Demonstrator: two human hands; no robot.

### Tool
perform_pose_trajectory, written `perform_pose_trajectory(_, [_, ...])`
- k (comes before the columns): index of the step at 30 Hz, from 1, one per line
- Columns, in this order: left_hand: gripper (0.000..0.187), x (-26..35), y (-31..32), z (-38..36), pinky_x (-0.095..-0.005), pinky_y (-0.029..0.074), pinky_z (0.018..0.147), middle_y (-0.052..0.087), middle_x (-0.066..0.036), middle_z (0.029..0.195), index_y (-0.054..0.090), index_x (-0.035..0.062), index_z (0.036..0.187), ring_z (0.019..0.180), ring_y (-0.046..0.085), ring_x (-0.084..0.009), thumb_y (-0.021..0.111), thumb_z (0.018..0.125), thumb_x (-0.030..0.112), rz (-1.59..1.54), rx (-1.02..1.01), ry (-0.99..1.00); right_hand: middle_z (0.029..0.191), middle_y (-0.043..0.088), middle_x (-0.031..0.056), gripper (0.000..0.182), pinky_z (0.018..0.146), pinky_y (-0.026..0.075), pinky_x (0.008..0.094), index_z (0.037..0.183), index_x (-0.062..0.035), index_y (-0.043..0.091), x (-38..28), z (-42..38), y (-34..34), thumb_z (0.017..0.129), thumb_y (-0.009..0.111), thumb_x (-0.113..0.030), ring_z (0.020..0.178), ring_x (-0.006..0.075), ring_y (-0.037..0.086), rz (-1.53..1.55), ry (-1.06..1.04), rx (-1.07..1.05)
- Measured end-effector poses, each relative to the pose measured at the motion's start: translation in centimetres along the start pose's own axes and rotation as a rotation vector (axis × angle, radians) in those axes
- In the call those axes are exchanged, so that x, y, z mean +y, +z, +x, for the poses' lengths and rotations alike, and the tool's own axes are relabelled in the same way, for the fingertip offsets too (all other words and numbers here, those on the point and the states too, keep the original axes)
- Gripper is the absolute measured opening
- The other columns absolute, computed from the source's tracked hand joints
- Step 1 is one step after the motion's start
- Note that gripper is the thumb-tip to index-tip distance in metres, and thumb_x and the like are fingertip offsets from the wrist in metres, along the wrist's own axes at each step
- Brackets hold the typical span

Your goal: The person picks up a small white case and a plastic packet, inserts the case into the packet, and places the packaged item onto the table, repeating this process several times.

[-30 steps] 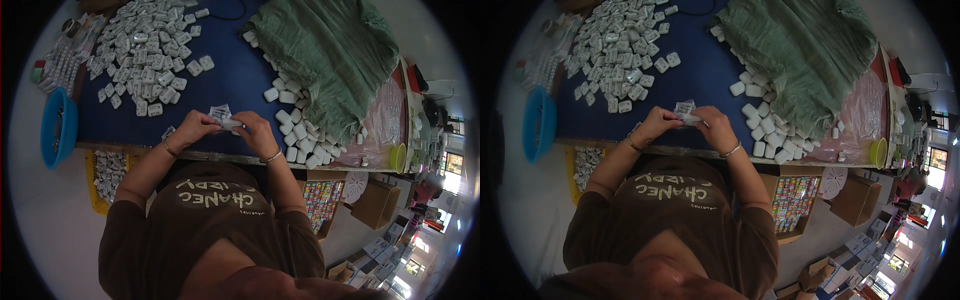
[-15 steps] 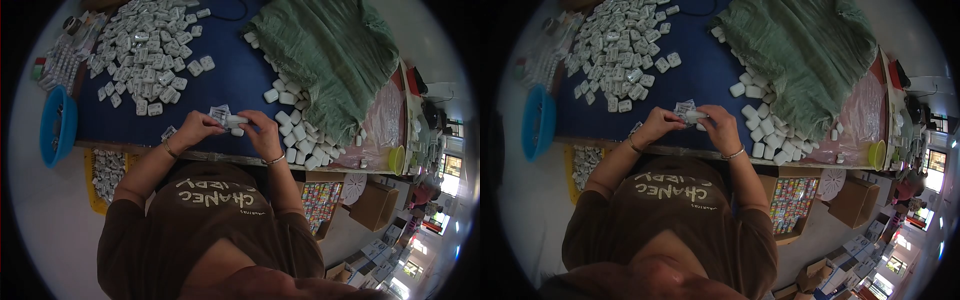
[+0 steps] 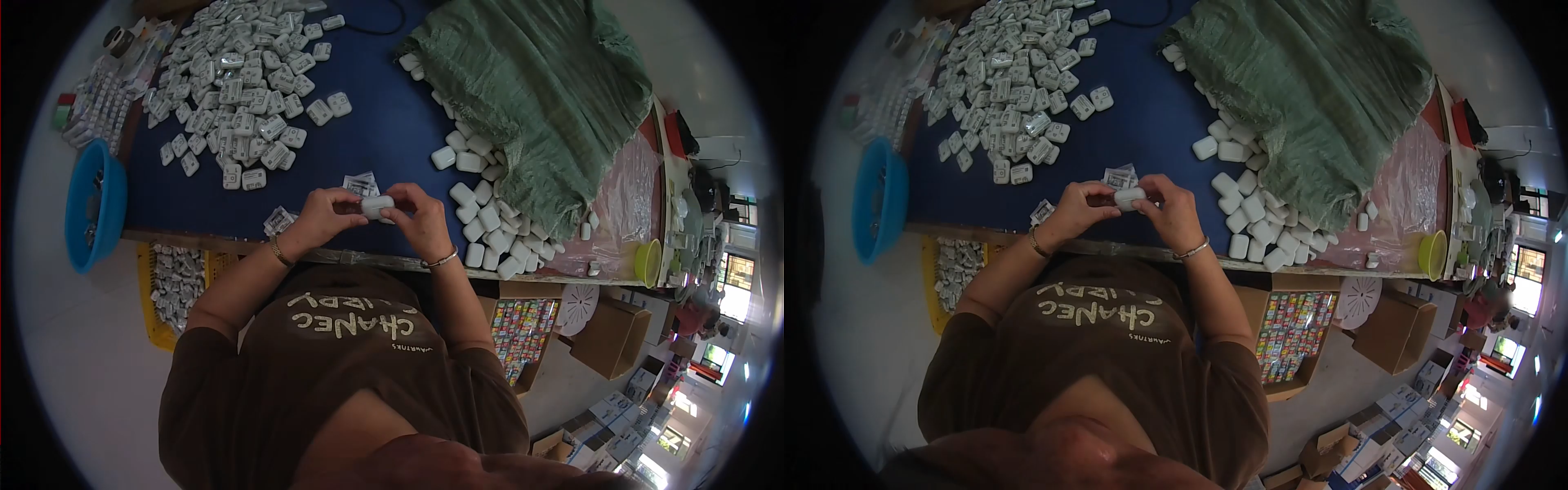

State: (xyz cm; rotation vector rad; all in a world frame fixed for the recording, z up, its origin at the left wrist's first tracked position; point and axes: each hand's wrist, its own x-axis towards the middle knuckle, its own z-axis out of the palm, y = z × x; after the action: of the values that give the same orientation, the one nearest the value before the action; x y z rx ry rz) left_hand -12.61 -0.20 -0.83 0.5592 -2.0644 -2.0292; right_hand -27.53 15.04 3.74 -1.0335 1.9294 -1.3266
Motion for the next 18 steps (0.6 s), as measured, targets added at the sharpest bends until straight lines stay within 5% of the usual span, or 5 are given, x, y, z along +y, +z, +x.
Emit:
perform_pose_trajectory(11, [0.026, 1.1, 0.4, -0.2, -0.0220, 0.052, 0.067, 0.069, -0.007, 0.086, 0.066, -0.0062, 0.102, 0.078, 0.064, -0.0094, 0.073, 0.085, 0.013, -0.176, -0.140, -0.233, 0.086, 0.071, 0.0106, 0.018, 0.068, 0.054, 0.0257, 0.097, 0.0019, 0.068, 0.5, 0.2, 0.9, 0.081, 0.073, -0.005, 0.078, 0.0145, 0.069, 0.127, 0.021, 0.046])
perform_pose_trajectory(14, [0.026, 1.2, 1.1, -0.5, -0.0223, 0.052, 0.067, 0.069, -0.008, 0.086, 0.066, -0.0069, 0.101, 0.077, 0.065, -0.0101, 0.071, 0.087, 0.014, -0.119, 0.034, -0.129, 0.084, 0.071, 0.0099, 0.018, 0.067, 0.053, 0.0258, 0.098, 0.0023, 0.068, 0.1, 0.1, 1.2, 0.082, 0.072, -0.006, 0.077, 0.0136, 0.068, 0.150, 0.061, 0.108])
perform_pose_trajectory(18, [0.028, 1.7, 0.9, -0.6, -0.0218, 0.051, 0.066, 0.069, -0.008, 0.086, 0.066, -0.0073, 0.101, 0.076, 0.065, -0.0099, 0.069, 0.089, 0.018, -0.303, -0.114, -0.354, 0.082, 0.071, 0.0100, 0.018, 0.067, 0.053, 0.0258, 0.097, 0.0026, 0.068, 0.6, 0.0, 1.4, 0.083, 0.072, -0.007, 0.075, 0.0131, 0.068, 0.138, 0.072, 0.109])
